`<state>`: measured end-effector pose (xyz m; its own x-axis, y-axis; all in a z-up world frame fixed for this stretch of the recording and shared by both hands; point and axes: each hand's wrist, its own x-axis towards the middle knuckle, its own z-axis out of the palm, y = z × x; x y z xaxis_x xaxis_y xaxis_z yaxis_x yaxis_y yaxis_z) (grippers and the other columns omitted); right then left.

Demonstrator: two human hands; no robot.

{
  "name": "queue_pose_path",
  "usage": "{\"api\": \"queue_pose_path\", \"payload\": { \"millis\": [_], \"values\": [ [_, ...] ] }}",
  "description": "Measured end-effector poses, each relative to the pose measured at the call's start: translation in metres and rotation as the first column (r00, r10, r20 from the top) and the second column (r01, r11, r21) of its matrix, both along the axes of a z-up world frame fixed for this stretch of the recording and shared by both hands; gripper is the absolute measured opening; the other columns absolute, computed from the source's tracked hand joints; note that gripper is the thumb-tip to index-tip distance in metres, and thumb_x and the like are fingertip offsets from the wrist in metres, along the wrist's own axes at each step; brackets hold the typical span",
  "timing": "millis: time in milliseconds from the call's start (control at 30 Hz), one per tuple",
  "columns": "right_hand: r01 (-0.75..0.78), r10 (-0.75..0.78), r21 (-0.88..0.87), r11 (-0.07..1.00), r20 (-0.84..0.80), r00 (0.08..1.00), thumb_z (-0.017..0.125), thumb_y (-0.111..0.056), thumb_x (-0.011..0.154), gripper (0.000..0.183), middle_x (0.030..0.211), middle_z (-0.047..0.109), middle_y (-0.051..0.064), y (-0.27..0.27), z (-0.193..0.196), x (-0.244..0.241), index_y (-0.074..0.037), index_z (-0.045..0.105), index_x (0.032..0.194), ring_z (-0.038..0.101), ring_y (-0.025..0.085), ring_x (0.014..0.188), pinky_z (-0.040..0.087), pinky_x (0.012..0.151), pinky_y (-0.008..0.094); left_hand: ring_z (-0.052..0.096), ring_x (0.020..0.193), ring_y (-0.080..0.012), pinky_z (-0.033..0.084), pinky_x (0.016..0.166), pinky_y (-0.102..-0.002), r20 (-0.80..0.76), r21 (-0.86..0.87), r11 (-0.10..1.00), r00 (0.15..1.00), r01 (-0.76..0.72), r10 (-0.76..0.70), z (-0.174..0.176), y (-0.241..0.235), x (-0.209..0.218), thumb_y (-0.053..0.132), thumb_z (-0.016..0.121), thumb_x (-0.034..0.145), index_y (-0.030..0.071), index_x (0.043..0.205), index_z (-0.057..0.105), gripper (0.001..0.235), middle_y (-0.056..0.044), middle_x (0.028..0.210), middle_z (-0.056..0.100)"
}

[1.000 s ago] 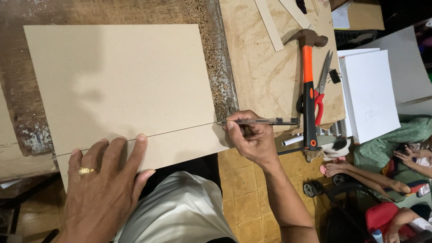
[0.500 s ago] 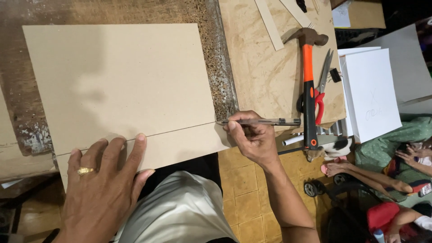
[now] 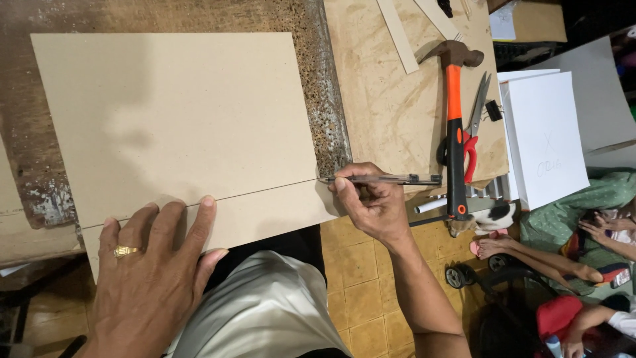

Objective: Marking, measuring, and folding cardboard pieces to assemble a structured component.

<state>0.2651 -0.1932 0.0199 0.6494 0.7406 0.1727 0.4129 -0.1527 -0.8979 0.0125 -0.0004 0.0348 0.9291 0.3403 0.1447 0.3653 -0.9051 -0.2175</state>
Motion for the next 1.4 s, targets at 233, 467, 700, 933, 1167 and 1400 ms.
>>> {"api": "queue_pose_path", "payload": {
  "millis": [233,467,700,933,1167,1400],
  "values": [
    [0.01,-0.009,-0.026,1.0,0.007,1.0,0.065,-0.018,0.102,0.011,0.086,0.074,0.002,0.0,-0.001,0.0,-0.008,0.069,0.105,0.065,0.003,0.067,0.053,0.059,0.017,0.061,0.118,-0.0193,0.054,0.101,-0.047,-0.014,0.044,0.999,1.0,0.01,-0.009,0.0,0.0,0.0,0.067,0.045,0.094,0.031,0.144,0.052,0.062,0.001,0.126,0.057],
    [0.027,-0.023,0.06,0.998,-0.066,0.998,0.064,-0.014,0.102,0.011,0.086,0.077,0.01,-0.004,-0.009,0.003,-0.005,0.067,0.107,0.077,0.013,0.078,0.061,0.063,0.02,0.06,0.12,-0.0208,0.054,0.101,-0.049,-0.005,-0.001,1.0,1.0,-0.007,0.007,0.002,-0.001,0.0,0.064,0.047,0.094,0.031,0.145,0.051,0.061,0.001,0.129,0.058],
    [-0.015,0.016,0.032,0.999,-0.026,1.0,0.064,-0.016,0.103,0.01,0.09,0.076,0.006,-0.004,-0.006,0.004,-0.008,0.068,0.107,0.075,0.01,0.078,0.06,0.063,0.019,0.06,0.123,-0.0204,0.053,0.105,-0.05,-0.013,-0.003,1.0,1.0,-0.023,0.023,-0.002,-0.001,0.0,0.065,0.046,0.093,0.033,0.145,0.051,0.062,0.002,0.132,0.058],
    [-0.012,0.012,0.015,1.0,-0.033,0.999,0.064,-0.015,0.102,0.01,0.089,0.075,0.006,-0.003,-0.005,0.003,-0.006,0.068,0.106,0.071,0.009,0.073,0.058,0.06,0.02,0.061,0.12,-0.0197,0.054,0.102,-0.048,-0.007,0.016,1.0,1.0,-0.003,0.003,0.0,-0.001,0.0,0.065,0.046,0.094,0.032,0.144,0.052,0.06,0.002,0.129,0.058],
    [-0.003,0.003,-0.013,1.0,-0.013,1.0,0.064,-0.016,0.102,0.011,0.087,0.073,0.004,-0.001,0.001,0.0,-0.006,0.069,0.103,0.066,0.008,0.065,0.054,0.055,0.02,0.06,0.121,-0.0217,0.053,0.103,-0.05,0.01,-0.019,1.0,1.0,-0.004,0.004,0.0,-0.001,0.0,0.063,0.047,0.093,0.031,0.144,0.052,0.061,0.0,0.13,0.057],
    [-0.029,0.03,0.007,1.0,-0.012,0.999,0.065,-0.015,0.102,0.012,0.09,0.077,0.007,-0.004,-0.008,0.008,-0.008,0.069,0.111,0.07,0.007,0.071,0.058,0.058,0.019,0.059,0.122,-0.0213,0.053,0.101,-0.05,-0.002,-0.011,1.0,1.0,0.0,0.0,0.0,0.0,0.0,0.064,0.046,0.093,0.032,0.145,0.051,0.061,0.0,0.131,0.057]
  ]
}}
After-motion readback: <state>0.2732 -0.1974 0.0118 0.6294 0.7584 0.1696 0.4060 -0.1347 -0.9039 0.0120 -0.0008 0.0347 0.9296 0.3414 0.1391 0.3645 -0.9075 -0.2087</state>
